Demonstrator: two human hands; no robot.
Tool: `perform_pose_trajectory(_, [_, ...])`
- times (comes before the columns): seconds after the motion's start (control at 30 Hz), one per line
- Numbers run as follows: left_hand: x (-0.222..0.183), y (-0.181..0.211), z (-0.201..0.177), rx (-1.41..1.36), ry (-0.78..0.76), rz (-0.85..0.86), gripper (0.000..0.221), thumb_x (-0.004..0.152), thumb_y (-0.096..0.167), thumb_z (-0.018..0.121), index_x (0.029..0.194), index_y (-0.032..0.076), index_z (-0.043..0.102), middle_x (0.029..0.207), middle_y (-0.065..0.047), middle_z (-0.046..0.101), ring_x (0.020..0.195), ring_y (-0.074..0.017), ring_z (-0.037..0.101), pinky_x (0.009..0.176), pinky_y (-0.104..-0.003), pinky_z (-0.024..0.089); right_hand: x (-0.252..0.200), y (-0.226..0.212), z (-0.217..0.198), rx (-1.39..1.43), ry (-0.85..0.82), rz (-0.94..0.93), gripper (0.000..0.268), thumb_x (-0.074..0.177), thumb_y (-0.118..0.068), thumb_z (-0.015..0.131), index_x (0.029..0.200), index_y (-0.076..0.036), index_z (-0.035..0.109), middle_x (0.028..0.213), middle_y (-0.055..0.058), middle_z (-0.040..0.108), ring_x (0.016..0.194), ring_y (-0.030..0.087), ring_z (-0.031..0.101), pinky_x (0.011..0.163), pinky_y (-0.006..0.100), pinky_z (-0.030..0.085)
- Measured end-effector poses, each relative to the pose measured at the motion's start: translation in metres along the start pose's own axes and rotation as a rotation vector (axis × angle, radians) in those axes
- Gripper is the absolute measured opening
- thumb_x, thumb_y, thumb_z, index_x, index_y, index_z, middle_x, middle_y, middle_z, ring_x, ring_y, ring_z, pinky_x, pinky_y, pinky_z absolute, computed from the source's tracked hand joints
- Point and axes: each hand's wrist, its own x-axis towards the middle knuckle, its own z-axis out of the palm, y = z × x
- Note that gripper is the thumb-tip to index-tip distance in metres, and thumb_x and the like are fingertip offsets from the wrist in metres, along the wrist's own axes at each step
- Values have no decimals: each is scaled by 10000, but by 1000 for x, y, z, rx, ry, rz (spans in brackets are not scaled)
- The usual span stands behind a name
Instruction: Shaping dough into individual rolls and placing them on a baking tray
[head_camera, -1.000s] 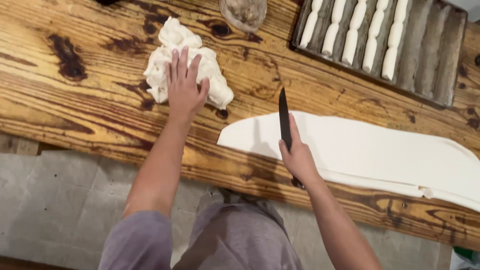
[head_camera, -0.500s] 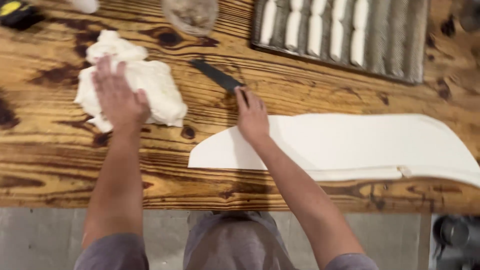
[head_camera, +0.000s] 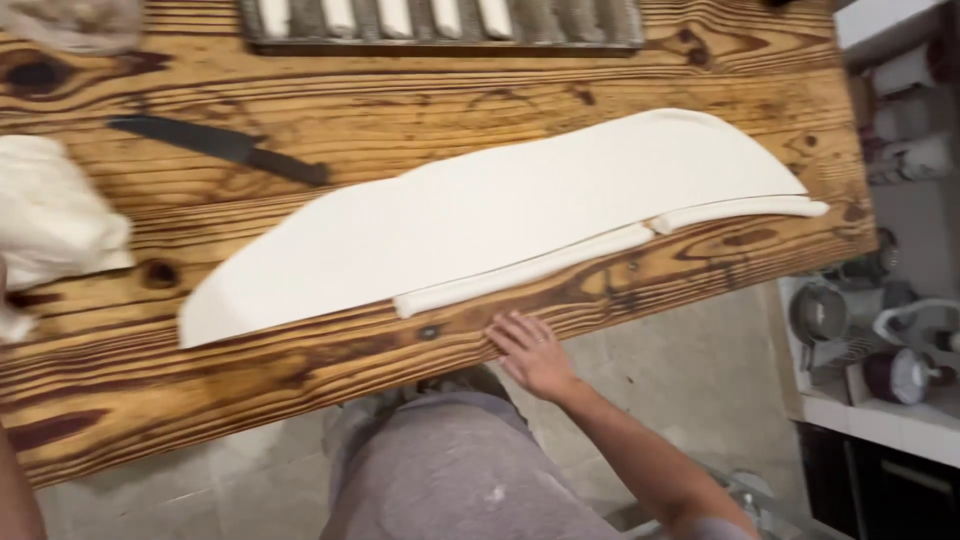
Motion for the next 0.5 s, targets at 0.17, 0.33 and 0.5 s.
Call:
perform_pose_trajectory(0.17, [-99,249,38,-78,-5,157,611,867,265,723,1440,79,619,1422,-312,533,1366,-502,482,1194,-613,308,-76,112,-54,-137,-140,331,567,976,-328,578,1533,-263,494,1580,80,470,1465,356,403,1182,473,357])
perform_pose_trajectory(0.33, [-98,474,67,8,-72,221,624,885,404,606,1485,237,561,1478,-189,542,1426,-383,475,1241,-574,265,-88,198,-85,-194,-148,364,661,991,-432,554,1590,-191,408,1660,138,344,1515,364,317,1225,499,279])
perform_pose_trajectory(0.5, [-72,522,102,233,-219,39,672,1000,621,417,1605,329,415,1614,-123,424,1558,-362,276,1243,-648,101,-26,238,-89,-345,-192,199,718,991,-637,486,1589,-245,426,1653,87,381,1536,285,322,1273,486,180])
